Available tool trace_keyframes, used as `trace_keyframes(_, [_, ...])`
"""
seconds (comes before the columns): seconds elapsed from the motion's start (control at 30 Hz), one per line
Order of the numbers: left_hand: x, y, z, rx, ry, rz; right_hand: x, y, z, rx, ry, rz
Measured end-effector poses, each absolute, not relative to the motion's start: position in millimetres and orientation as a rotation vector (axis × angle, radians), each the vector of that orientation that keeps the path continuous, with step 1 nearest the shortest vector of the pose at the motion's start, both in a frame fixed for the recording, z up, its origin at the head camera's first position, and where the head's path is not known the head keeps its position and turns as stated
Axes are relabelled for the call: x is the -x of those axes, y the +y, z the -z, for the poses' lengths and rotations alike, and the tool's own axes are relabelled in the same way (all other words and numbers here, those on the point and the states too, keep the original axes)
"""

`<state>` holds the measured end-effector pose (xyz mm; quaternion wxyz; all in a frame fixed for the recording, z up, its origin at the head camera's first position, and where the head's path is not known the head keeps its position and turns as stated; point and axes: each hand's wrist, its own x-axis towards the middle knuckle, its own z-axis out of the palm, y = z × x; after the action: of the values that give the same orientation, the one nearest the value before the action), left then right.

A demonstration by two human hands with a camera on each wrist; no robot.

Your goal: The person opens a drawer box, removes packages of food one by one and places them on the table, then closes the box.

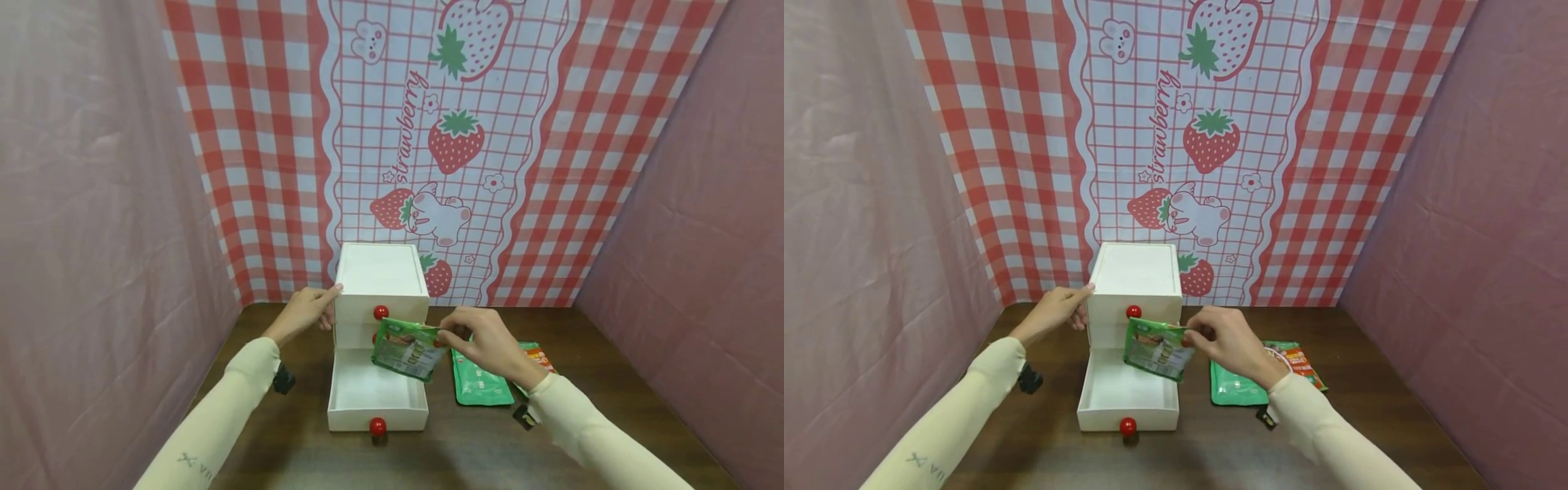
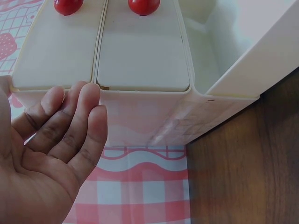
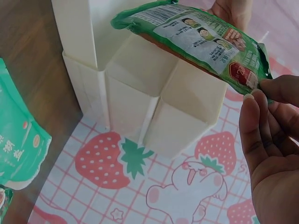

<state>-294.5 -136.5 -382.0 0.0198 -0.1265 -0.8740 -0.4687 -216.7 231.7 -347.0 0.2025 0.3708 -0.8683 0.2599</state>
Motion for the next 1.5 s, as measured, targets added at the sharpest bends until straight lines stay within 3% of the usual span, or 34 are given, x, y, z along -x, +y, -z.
trace_keyframes(1.5, [296.9, -137.3, 382.8, 0.405, -2.708, 1.467, 215.6, 303.5, 362.3, -0.888, -2.425, -0.645])
